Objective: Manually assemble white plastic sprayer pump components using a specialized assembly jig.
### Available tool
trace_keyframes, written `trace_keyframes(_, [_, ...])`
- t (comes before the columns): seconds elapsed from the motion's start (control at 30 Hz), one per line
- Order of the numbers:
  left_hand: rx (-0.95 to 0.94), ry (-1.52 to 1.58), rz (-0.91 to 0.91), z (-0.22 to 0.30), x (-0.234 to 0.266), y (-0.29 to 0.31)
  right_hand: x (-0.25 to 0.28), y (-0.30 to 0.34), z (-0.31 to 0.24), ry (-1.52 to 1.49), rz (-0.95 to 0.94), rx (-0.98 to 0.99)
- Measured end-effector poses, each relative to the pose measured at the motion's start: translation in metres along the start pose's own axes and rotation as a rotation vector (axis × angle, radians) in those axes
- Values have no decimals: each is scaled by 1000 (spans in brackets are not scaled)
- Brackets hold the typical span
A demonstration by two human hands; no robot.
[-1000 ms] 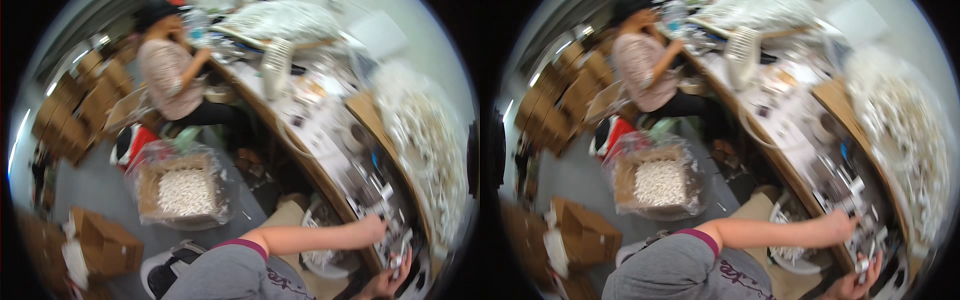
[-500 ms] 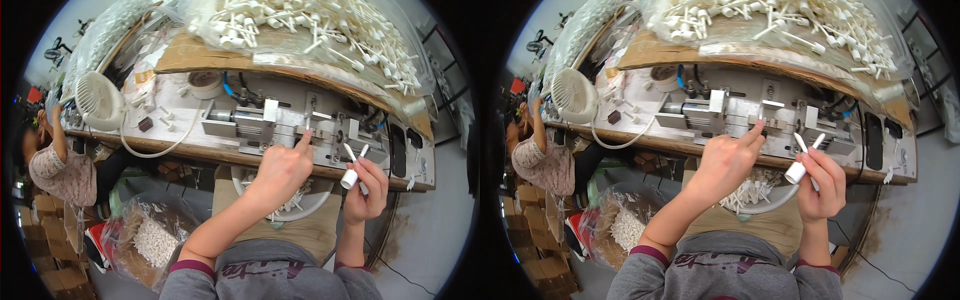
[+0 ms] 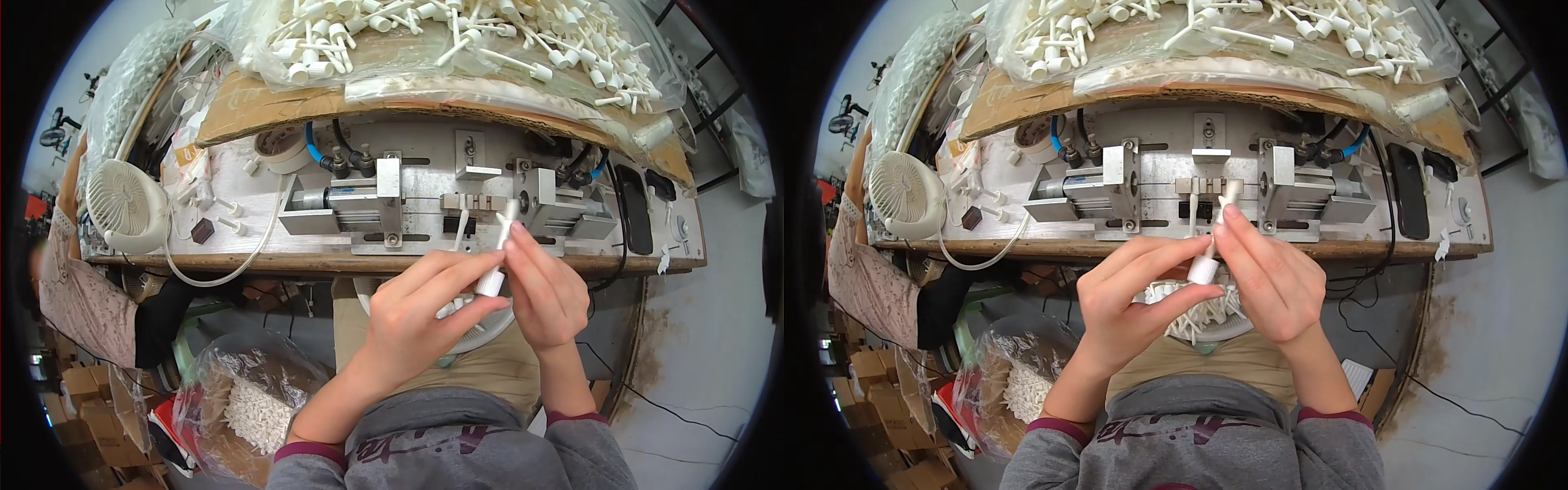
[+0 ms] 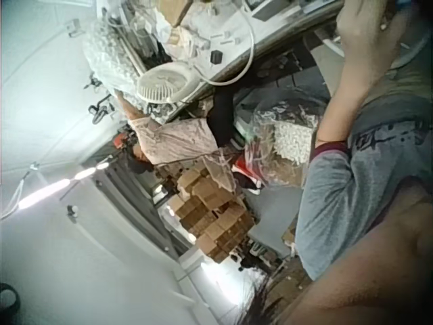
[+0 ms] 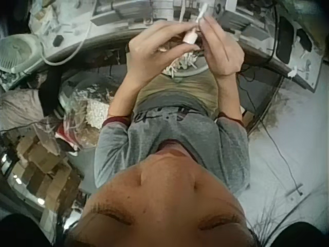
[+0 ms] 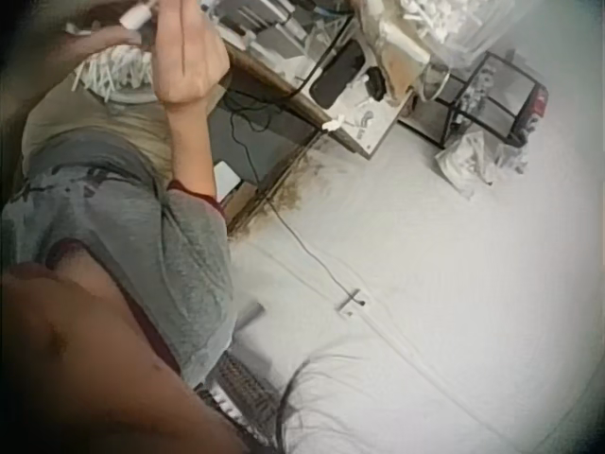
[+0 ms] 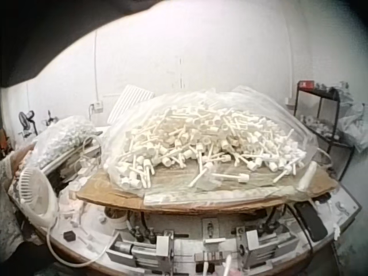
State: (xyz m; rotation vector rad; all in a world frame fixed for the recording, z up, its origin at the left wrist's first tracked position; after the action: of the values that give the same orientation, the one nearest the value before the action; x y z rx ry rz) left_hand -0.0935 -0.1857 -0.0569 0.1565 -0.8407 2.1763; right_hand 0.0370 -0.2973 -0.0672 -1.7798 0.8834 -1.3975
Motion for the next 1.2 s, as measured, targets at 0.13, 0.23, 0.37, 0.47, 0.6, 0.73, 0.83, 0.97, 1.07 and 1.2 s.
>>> trace_keyframes(0.13, [-26, -289, -7, -15, -1, 0, 6, 1, 9, -24, 118, -145])
trace_keyframes(0.23, [-136, -592, -135, -32, -8, -3, 12, 4, 9, -249, 100, -313])
trace_keyframes(0.37, [-217, -838, -232, -30, -11, -18, 12, 6, 10, -452, 80, -310])
trace_keyframes(0.47, [-291, -848, -264, -33, -11, -24, 13, 6, 8, -561, 138, -427])
trace_keyframes(0.6, [-271, -831, -289, -33, -8, -25, 15, 7, 7, -575, 64, -466])
trace_keyframes(0.73, [-251, -680, -369, -21, 7, -40, 22, -4, 1, -323, -122, -362])
trace_keyframes(0.83, [-283, -508, -256, -7, 17, -74, 15, 1, -2, -197, -223, -314])
trace_keyframes(0.97, [-389, -429, -30, 3, 15, -141, 1, 6, -1, -31, -360, -208])
trace_keyframes(1.07, [-420, -371, 47, -16, -12, -185, -18, 3, 0, 68, -411, -74])
trace_keyframes(1.2, [-320, -461, 13, -41, -45, -209, -30, -2, -2, 101, -463, -50])
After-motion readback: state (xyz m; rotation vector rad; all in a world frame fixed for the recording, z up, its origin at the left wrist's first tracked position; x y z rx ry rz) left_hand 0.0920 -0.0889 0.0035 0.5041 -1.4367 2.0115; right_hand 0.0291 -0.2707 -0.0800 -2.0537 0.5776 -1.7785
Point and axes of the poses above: each hand's wrist, its own y-axis away from the middle knuckle, its own x-axis out of the back of the hand, z = x × y, the point moved 2 cm from there along -y, towards the middle knuckle, and after that the axes turned 4 degrees about -y, right-handed, at the moved point
